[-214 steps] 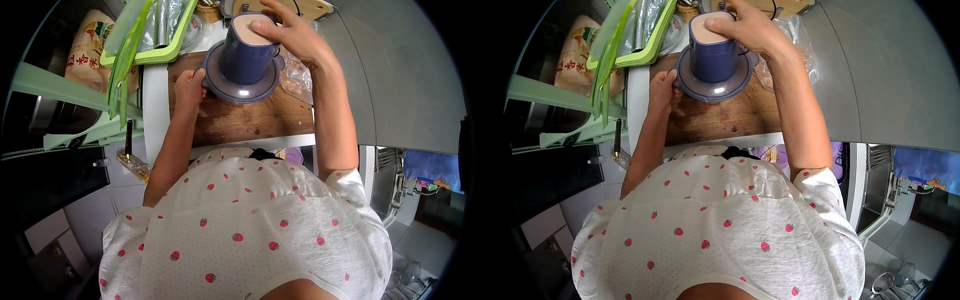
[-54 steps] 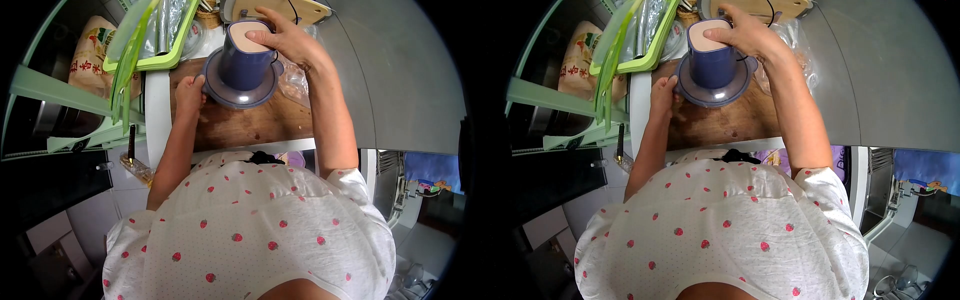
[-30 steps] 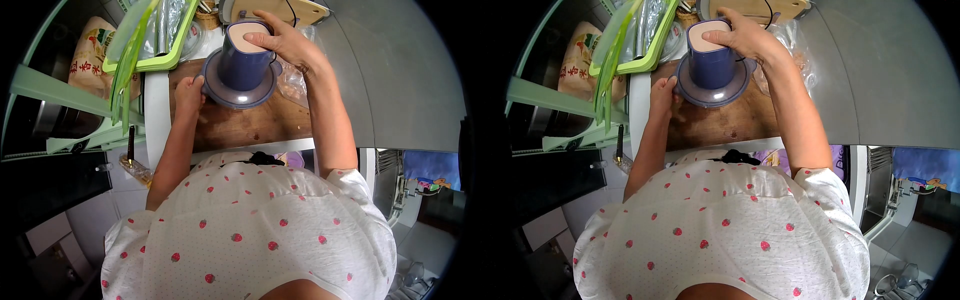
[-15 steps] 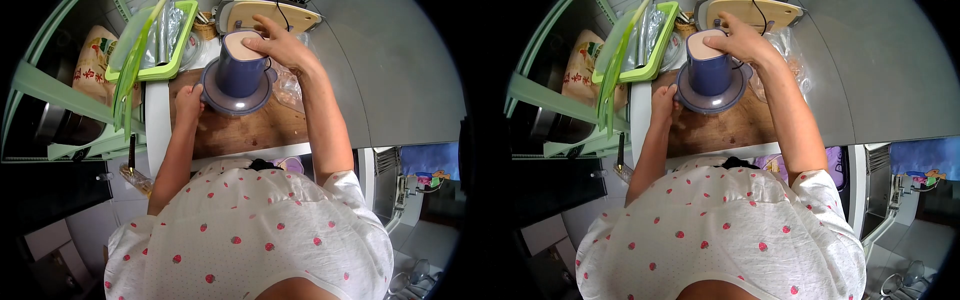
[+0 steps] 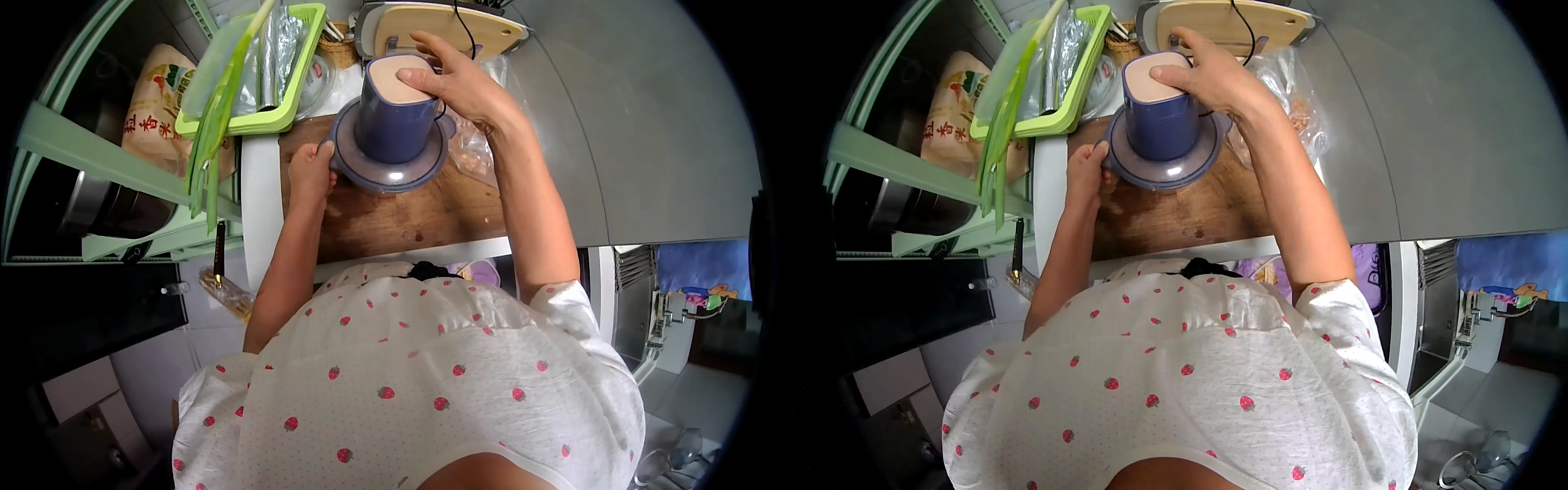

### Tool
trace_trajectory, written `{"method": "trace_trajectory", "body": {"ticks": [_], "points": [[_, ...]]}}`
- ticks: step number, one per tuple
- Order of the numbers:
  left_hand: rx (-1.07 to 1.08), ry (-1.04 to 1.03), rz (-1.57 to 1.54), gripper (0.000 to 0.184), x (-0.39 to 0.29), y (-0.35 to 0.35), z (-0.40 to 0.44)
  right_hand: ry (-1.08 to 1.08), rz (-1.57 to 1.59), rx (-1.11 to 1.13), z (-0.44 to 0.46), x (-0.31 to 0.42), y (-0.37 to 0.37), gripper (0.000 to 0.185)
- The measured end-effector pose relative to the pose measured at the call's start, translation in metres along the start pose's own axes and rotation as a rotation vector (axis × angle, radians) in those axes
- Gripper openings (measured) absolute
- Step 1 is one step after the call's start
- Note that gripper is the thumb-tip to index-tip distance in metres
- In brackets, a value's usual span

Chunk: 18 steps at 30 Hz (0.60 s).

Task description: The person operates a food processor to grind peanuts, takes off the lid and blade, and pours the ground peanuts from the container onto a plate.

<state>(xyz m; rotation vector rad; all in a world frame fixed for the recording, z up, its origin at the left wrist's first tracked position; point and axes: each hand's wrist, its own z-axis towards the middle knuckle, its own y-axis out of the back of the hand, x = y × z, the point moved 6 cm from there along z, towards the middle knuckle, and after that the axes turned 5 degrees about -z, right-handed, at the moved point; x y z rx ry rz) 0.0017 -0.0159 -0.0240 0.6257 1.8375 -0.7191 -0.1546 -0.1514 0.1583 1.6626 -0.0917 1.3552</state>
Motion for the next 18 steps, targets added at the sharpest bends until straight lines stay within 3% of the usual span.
{"method": "trace_trajectory", "body": {"ticks": [10,18], "points": [[-0.017,-0.013,0.008,0.019,0.001,-0.001,0.001,0.001,-0.013,-0.002,0.004,-0.001,0.003,0.081],[-0.011,0.012,0.013,0.021,-0.002,-0.001,-0.001,-0.053,0.008,0.063,0.003,-0.002,-0.004,0.074]]}}
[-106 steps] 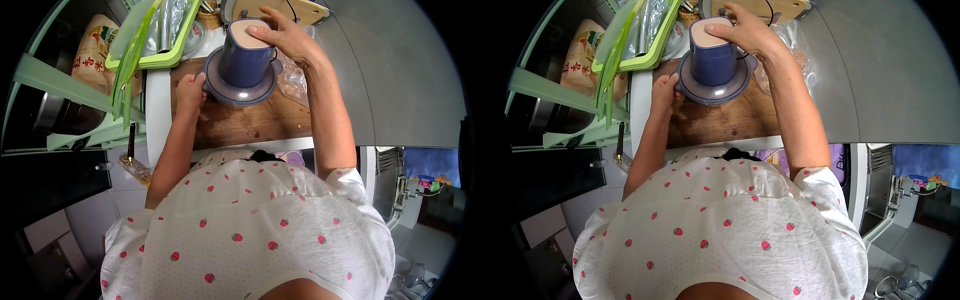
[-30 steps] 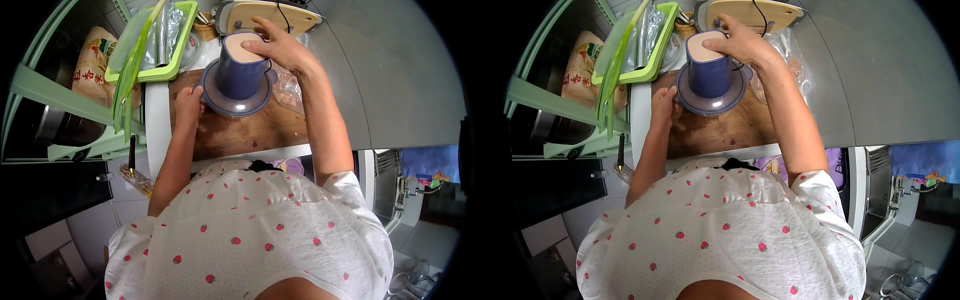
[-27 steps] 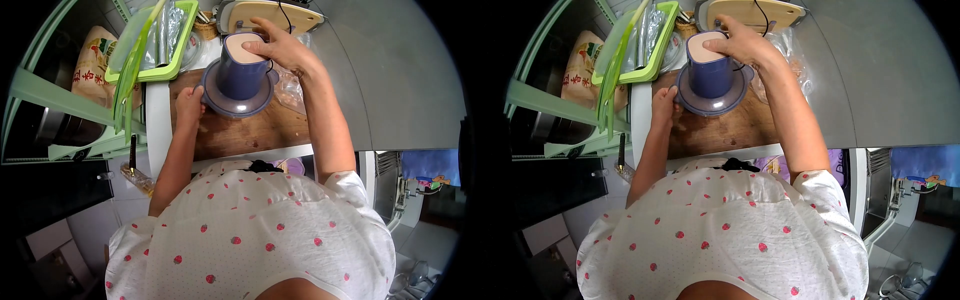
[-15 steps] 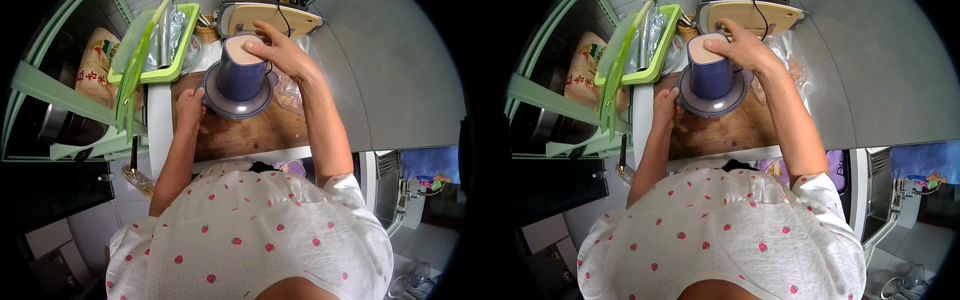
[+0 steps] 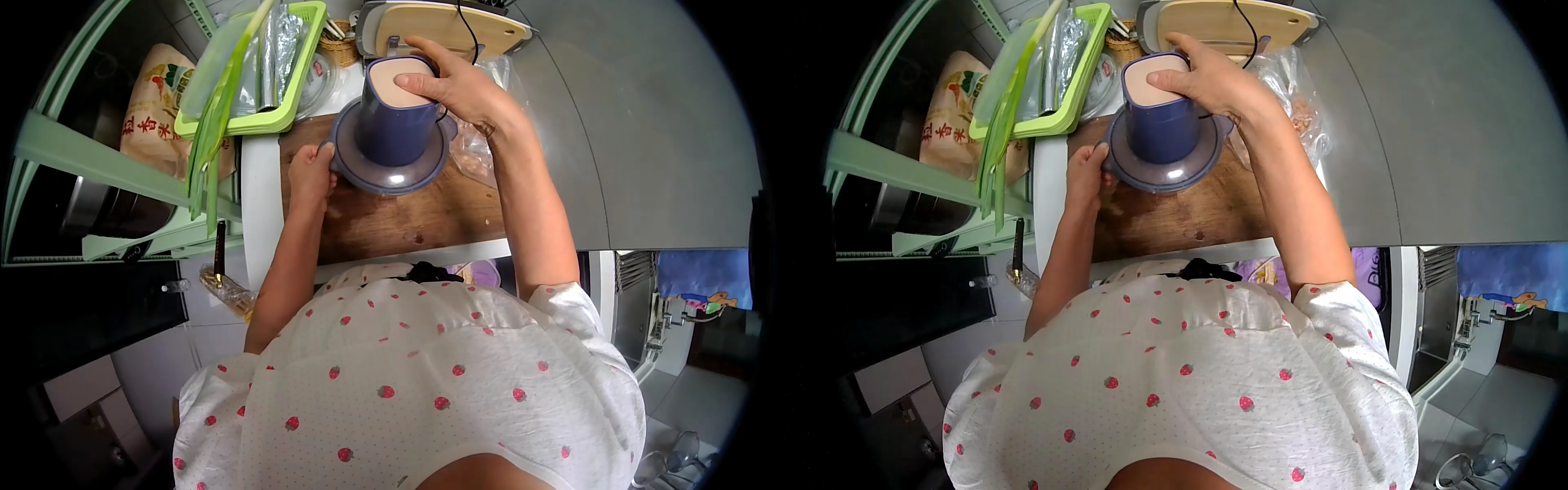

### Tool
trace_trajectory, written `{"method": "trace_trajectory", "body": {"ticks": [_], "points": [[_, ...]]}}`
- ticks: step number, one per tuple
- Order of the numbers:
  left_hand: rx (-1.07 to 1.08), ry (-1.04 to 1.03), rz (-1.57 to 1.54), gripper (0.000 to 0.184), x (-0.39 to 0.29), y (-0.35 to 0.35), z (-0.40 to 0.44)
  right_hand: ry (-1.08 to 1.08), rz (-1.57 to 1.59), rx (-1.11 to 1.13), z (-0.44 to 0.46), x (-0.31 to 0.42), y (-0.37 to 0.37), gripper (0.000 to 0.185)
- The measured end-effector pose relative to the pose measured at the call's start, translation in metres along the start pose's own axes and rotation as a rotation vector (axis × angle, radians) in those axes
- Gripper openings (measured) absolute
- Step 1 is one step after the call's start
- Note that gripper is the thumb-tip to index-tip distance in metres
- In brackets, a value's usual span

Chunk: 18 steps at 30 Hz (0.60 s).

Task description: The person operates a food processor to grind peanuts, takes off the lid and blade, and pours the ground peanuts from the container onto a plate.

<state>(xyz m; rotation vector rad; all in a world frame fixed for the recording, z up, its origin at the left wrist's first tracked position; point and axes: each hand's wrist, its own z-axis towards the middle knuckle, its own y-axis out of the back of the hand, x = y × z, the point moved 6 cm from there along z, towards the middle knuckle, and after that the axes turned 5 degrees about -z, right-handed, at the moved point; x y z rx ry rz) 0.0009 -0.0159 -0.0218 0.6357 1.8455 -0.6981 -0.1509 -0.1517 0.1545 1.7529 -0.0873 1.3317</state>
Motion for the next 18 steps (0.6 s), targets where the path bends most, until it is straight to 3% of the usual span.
{"method": "trace_trajectory", "body": {"ticks": [13,18], "points": [[0.033,-0.034,-0.013,0.020,0.008,0.002,0.009,0.034,-0.019,-0.080,0.004,-0.001,0.006,0.083],[0.008,0.006,-0.038,0.019,0.005,0.002,0.004,0.023,0.002,0.020,0.007,-0.002,-0.001,0.083]]}}
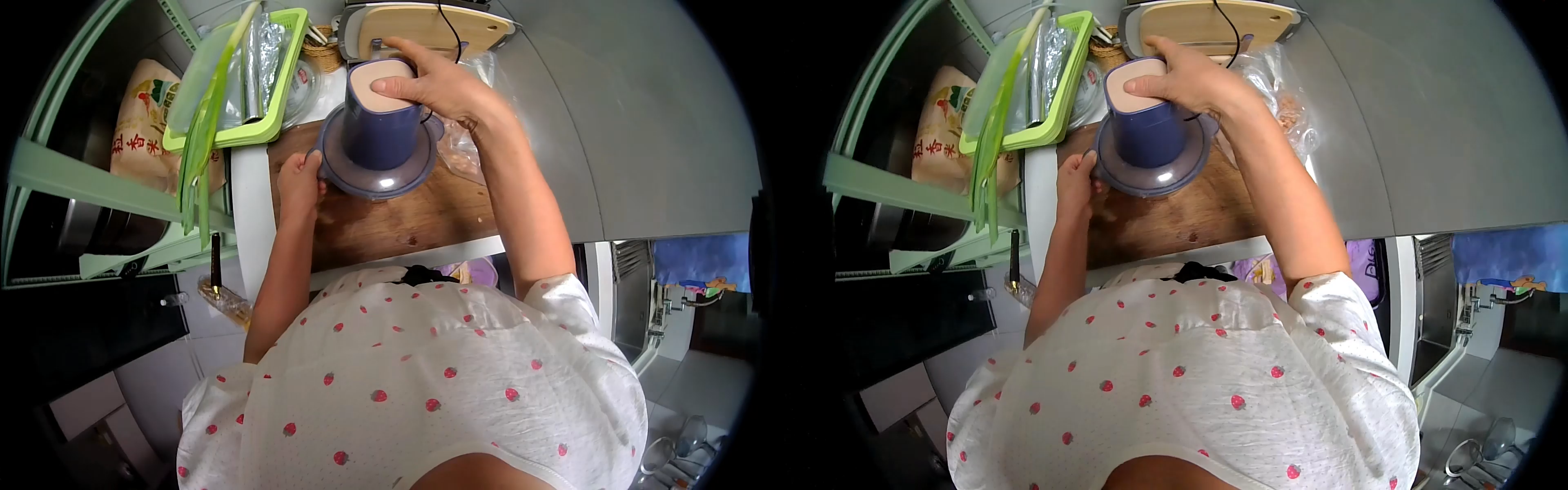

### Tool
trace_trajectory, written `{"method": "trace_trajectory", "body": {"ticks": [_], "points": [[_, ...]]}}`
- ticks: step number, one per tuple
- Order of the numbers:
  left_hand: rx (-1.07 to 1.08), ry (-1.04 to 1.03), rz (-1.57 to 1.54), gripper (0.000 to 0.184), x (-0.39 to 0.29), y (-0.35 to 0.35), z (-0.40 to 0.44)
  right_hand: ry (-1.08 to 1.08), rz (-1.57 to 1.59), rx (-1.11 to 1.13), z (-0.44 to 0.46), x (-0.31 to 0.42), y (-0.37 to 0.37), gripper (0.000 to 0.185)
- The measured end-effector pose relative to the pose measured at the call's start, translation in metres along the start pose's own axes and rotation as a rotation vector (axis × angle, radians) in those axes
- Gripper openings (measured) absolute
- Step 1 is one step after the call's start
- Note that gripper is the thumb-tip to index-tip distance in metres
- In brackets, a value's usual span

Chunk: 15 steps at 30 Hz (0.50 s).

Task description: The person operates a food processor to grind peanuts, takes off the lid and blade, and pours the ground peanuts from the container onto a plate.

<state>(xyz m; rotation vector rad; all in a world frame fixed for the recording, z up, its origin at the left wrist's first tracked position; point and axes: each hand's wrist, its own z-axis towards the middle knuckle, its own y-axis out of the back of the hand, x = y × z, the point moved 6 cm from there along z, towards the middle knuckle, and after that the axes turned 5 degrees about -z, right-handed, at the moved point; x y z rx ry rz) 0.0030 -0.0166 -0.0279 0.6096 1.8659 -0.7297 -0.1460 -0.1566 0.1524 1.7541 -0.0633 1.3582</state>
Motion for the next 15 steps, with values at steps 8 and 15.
{"method": "trace_trajectory", "body": {"ticks": [8,15], "points": [[0.009,-0.016,0.013,0.018,-0.002,-0.002,-0.003,0.073,0.013,-0.075,-0.010,0.005,-0.004,0.075],[0.073,0.007,0.081,0.020,-0.007,0.000,-0.006,0.098,0.167,-0.262,-0.031,-0.007,0.009,0.071]]}}
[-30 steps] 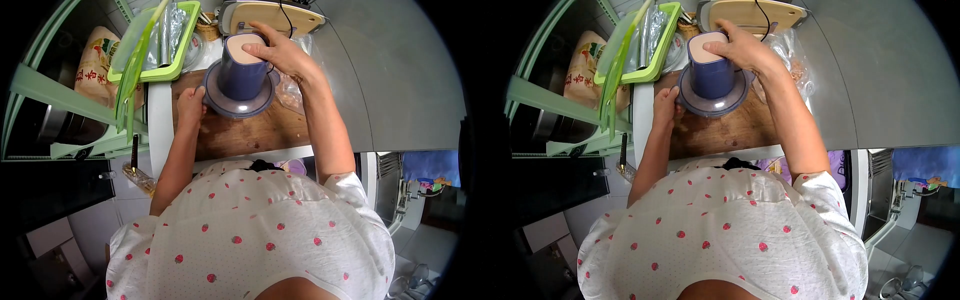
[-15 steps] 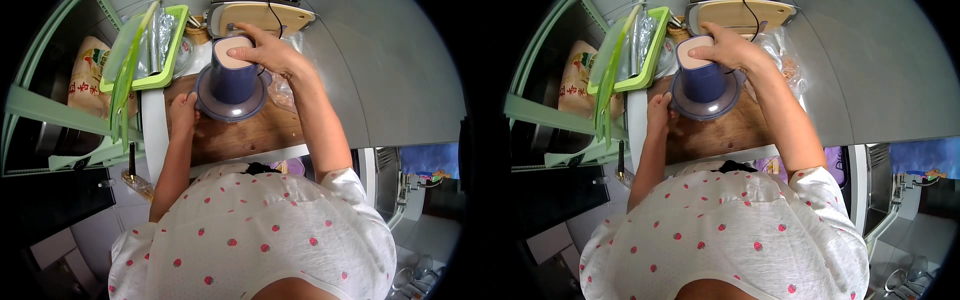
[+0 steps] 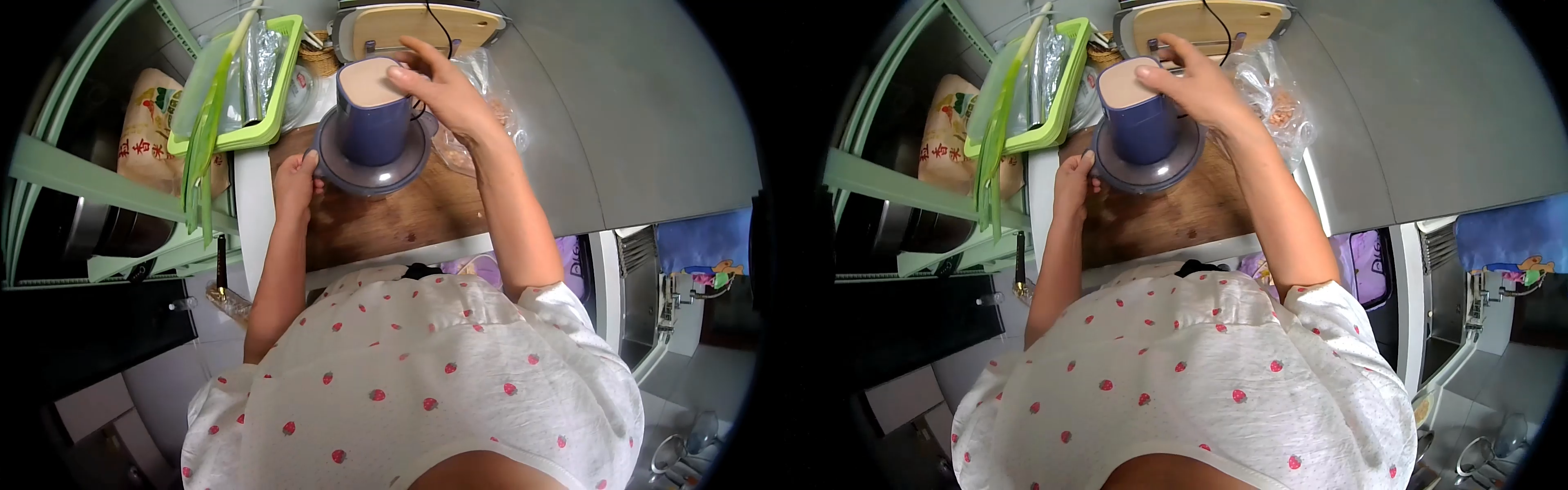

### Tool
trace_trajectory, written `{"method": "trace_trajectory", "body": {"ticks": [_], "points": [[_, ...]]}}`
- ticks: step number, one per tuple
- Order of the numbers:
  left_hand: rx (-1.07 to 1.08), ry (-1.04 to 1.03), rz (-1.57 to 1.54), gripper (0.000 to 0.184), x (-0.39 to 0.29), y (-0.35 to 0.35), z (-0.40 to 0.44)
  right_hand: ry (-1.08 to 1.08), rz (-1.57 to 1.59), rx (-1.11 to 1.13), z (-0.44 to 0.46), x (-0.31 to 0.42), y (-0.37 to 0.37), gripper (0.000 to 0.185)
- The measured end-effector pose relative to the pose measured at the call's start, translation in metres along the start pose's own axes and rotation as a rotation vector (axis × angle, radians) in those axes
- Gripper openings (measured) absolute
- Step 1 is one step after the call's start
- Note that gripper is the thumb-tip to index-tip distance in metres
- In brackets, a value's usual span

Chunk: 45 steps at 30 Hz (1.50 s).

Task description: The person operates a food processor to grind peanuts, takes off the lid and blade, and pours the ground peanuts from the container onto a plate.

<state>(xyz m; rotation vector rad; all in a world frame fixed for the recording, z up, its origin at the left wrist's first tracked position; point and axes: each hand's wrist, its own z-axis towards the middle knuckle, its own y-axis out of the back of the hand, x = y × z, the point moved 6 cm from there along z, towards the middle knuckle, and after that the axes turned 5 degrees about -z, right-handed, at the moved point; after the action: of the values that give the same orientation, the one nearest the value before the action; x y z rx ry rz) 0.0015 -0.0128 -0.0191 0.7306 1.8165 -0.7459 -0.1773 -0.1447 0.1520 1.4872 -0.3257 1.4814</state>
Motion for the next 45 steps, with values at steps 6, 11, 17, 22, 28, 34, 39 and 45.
{"method": "trace_trajectory", "body": {"ticks": [6,11,17,22,28,34,39,45], "points": [[-0.244,-0.451,0.376,0.033,-0.020,0.009,-0.013,0.059,0.113,-0.107,-0.021,-0.022,0.004,0.077],[-0.080,-0.697,0.433,0.057,-0.085,-0.024,-0.057,0.009,-0.055,-0.063,-0.040,-0.005,-0.002,0.087],[0.165,-0.750,0.475,0.082,-0.120,-0.068,-0.062,0.182,-0.202,-0.040,-0.024,-0.004,-0.004,0.089],[0.303,-0.569,0.245,0.087,-0.118,-0.085,-0.055,0.230,-0.161,0.059,-0.017,-0.004,-0.005,0.091],[0.325,-0.518,0.230,0.086,-0.113,-0.089,-0.043,0.194,-0.126,0.175,-0.008,-0.015,-0.010,0.092],[0.329,-0.468,0.142,0.085,-0.112,-0.091,-0.039,0.225,-0.088,0.184,-0.004,-0.019,-0.015,0.088],[0.343,-0.473,0.171,0.085,-0.115,-0.093,-0.042,0.210,-0.079,0.187,-0.003,-0.021,-0.015,0.088],[0.345,-0.500,0.146,0.086,-0.121,-0.101,-0.046,0.219,-0.078,0.164,-0.004,-0.021,-0.016,0.089]]}}
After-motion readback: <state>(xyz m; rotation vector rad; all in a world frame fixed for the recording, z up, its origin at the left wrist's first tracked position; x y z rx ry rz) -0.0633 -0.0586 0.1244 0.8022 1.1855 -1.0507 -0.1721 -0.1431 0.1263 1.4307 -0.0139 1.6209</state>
